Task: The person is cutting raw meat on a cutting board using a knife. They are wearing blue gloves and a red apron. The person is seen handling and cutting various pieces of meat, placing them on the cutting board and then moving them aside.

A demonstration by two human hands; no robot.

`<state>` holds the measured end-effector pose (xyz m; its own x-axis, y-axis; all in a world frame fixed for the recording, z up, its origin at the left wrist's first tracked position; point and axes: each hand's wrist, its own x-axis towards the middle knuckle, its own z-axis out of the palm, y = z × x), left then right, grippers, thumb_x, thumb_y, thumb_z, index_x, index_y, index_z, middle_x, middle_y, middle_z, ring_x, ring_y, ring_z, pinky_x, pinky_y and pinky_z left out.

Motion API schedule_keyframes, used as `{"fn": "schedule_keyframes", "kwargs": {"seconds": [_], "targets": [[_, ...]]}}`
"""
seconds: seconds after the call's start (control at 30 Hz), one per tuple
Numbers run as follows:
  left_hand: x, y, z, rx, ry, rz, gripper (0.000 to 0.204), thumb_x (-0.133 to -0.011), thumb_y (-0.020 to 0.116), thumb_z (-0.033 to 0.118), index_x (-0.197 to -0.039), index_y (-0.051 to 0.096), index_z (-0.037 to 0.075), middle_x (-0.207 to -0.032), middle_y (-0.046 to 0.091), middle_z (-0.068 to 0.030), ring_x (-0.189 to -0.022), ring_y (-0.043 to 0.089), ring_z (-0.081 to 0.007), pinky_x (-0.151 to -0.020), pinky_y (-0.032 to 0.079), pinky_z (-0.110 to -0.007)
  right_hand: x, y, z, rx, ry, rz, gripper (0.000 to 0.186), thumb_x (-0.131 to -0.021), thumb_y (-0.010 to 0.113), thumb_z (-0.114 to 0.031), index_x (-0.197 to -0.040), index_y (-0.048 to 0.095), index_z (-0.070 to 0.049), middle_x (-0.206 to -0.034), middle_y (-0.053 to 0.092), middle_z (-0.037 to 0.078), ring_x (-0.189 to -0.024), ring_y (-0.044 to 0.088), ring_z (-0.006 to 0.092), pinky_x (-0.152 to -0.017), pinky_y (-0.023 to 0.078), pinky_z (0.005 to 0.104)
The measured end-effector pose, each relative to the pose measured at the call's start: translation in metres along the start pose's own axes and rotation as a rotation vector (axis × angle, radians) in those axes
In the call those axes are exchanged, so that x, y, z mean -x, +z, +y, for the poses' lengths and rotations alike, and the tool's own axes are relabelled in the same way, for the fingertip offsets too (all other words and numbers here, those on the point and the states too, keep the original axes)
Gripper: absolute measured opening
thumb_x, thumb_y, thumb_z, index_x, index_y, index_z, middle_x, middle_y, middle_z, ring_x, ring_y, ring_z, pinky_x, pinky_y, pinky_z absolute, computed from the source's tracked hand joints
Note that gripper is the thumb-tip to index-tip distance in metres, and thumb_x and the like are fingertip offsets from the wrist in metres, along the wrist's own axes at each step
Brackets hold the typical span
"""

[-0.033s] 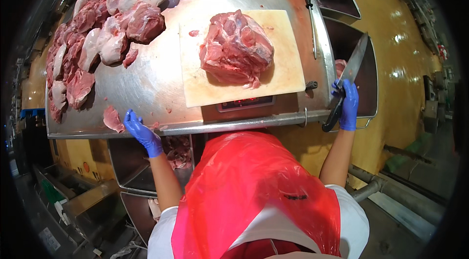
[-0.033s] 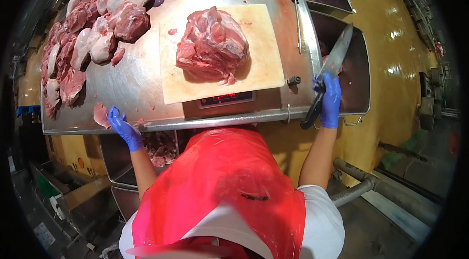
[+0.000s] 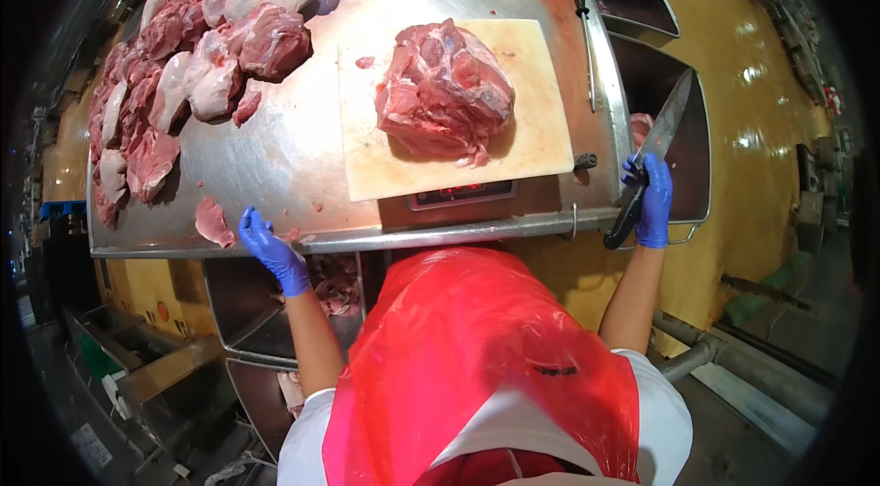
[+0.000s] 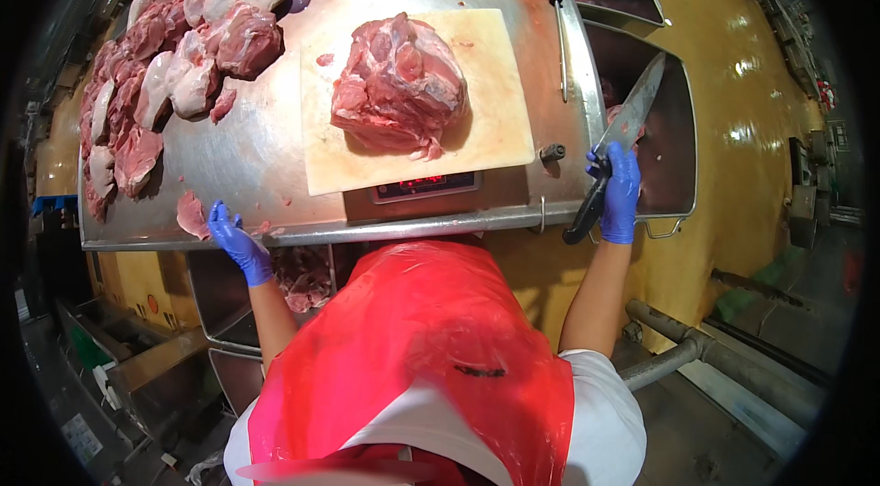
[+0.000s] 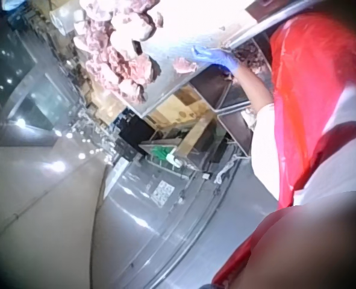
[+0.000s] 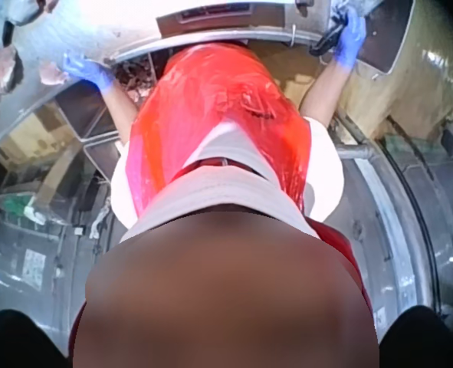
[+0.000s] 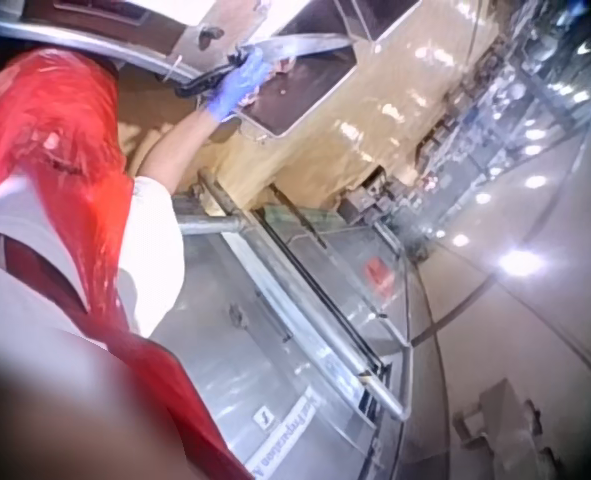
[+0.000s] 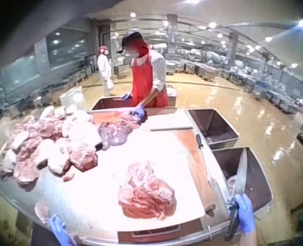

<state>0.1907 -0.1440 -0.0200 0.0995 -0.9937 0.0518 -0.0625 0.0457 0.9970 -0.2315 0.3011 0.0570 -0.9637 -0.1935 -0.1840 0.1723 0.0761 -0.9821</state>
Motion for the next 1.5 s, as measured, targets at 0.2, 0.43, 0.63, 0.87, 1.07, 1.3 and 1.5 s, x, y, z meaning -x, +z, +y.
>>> {"fn": "schedule_keyframes", "kwargs": {"seconds": [0.2, 0.43, 0.63, 0.87, 1.07, 1.3, 1.5], "targets": [[0.022, 0.023, 0.028, -0.015, 0.148, -0.082, 0.028, -0.095, 0.06, 0.014, -0.12, 0.057, 0.001, -0.119, 0.06, -0.0088, -0.107, 0.055, -0.0203, -0.098, 0.041, -0.036, -0.003, 0.007, 0.002, -0.072, -0.036, -0.075, 0.025, -0.099, 0.057, -0.025, -0.114, 0.06, -0.005, -0.093, 0.066, 0.006, -0.081, 0.066, 0.0148, -0.071, 0.054, 0.0292], [0.086, 0.065, 0.059, -0.137, 0.243, -0.488, 0.008, -0.089, 0.065, 0.003, -0.096, 0.064, 0.001, -0.09, 0.063, -0.0061, -0.082, 0.059, -0.0157, -0.076, 0.048, -0.029, 0.002, 0.008, -0.012, -0.05, -0.084, -0.096, 0.024, -0.099, 0.057, -0.027, -0.108, 0.061, -0.006, -0.089, 0.063, 0.003, -0.077, 0.063, 0.0125, -0.068, 0.051, 0.0274], [0.179, 0.149, 0.102, -0.331, 0.691, -0.992, 0.024, -0.08, 0.076, 0.017, -0.099, 0.069, 0.004, -0.085, 0.063, -0.013, -0.077, 0.063, -0.0279, -0.071, 0.051, -0.038, -0.004, -0.01, 0.002, -0.059, -0.041, -0.102, 0.023, -0.098, 0.058, -0.027, -0.105, 0.061, -0.005, -0.085, 0.062, 0.003, -0.072, 0.063, 0.0151, -0.064, 0.053, 0.0285], [0.19, 0.186, 0.126, -0.291, 0.603, -0.853, 0.015, -0.082, 0.076, 0.019, -0.089, 0.07, 0.007, -0.077, 0.063, -0.0099, -0.061, 0.059, -0.0235, -0.058, 0.048, -0.036, 0.001, -0.051, -0.006, -0.023, -0.075, -0.065, 0.02, -0.097, 0.059, -0.024, -0.105, 0.06, -0.005, -0.085, 0.061, 0.002, -0.07, 0.062, 0.0126, -0.061, 0.051, 0.0274], [0.184, 0.172, 0.124, -0.257, 0.485, -0.612, 0.011, -0.083, 0.075, 0.011, -0.09, 0.069, 0.004, -0.072, 0.058, -0.0061, -0.058, 0.056, -0.0141, -0.057, 0.046, -0.029, -0.015, -0.103, 0.009, 0.002, 0.026, -0.031, 0.019, -0.097, 0.06, -0.024, -0.103, 0.06, -0.006, -0.082, 0.061, 0.001, -0.065, 0.059, 0.0111, -0.059, 0.049, 0.0265], [0.219, 0.18, 0.105, -0.396, 0.676, -0.53, 0.015, -0.078, 0.076, 0.013, -0.09, 0.069, 0.007, -0.081, 0.061, -0.0095, -0.075, 0.061, -0.0252, -0.069, 0.049, -0.038, -0.042, -0.109, 0.021, -0.022, -0.016, -0.115, 0.019, -0.097, 0.06, -0.023, -0.103, 0.059, -0.005, -0.081, 0.06, 0.001, -0.064, 0.059, 0.0106, -0.059, 0.049, 0.0264], [0.239, 0.22, 0.075, -0.641, 0.86, -0.44, 0.028, -0.075, 0.076, 0.023, -0.099, 0.066, 0.013, -0.087, 0.057, -0.0096, -0.085, 0.056, -0.0302, -0.071, 0.042, -0.045, -0.053, -0.096, 0.007, 0.009, -0.09, -0.194, 0.018, -0.098, 0.058, -0.02, -0.106, 0.062, -0.005, -0.082, 0.061, 0.0, -0.065, 0.057, 0.0091, -0.061, 0.048, 0.0262]]}}
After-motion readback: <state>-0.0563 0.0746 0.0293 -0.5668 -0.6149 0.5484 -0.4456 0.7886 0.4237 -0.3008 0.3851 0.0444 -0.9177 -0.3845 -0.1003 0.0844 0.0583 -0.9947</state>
